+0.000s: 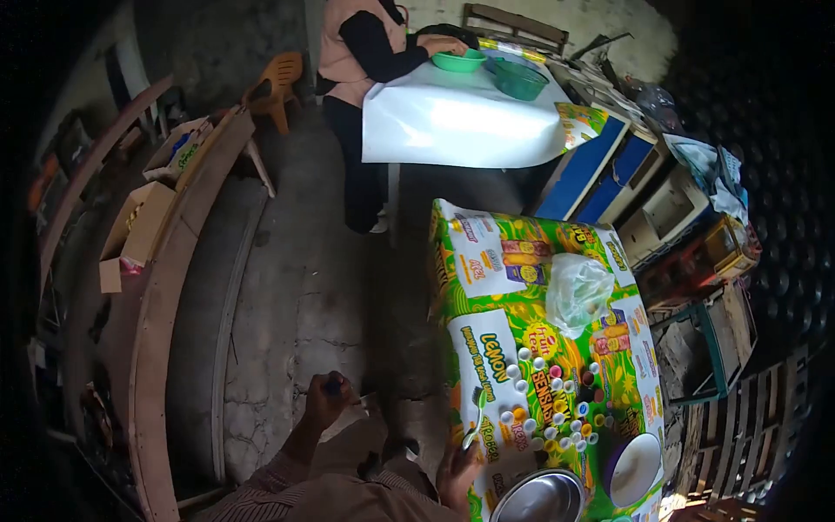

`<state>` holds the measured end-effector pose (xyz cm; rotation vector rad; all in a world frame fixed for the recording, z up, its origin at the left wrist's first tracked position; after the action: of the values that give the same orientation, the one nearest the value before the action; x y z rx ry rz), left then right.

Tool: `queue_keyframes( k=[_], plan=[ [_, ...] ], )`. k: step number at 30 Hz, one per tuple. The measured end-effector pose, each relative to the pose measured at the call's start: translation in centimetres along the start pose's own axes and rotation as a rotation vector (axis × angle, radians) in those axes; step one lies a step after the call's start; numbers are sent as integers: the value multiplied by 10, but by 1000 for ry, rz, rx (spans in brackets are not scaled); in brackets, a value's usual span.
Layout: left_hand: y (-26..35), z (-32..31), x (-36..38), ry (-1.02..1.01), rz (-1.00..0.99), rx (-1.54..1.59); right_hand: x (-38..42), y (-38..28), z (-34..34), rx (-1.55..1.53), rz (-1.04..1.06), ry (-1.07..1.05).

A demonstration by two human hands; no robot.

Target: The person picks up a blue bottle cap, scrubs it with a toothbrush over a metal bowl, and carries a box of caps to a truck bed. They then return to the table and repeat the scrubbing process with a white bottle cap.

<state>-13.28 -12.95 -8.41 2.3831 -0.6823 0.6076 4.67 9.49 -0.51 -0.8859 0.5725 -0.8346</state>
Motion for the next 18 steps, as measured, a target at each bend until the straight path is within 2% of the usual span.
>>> queue_keyframes(
  k=[2, 3, 5, 8, 9, 13, 15, 18],
  plan=[
    [30, 38, 14, 2, -138, 15, 4, -27, -27, -35, -25, -75],
    [45, 62, 19, 90, -217, 44, 6, -42, -40, -53, 116, -52],
    [72, 99, 35, 264, -326, 83, 12, -64, -74, -24, 153, -161],
    [107, 147, 47, 328, -354, 232, 21, -98, -134, -73, 233, -281],
    [125, 152, 53, 305, -402, 192, 25, -117, -156, -117, 283, -325],
    [192, 201, 65, 422, -514, 208, 39, -164, -235, -236, 406, -388],
    [222, 216, 70, 462, -526, 246, 48, -190, -261, -213, 573, -360],
    [261, 230, 70, 503, -574, 210, 55, -218, -296, -187, 614, -416]
  ],
)
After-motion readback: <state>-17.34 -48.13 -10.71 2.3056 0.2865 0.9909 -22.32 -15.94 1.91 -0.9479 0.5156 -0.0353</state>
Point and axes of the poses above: each hand's wrist, its own x-axis away from the middle knuckle, its own z-axis out of the back of the hand, y = z × x, the point moved 9 cm from there along -x, towards the middle knuckle, and after that the axes turned 14 degrees about y, right-handed, at the moved point
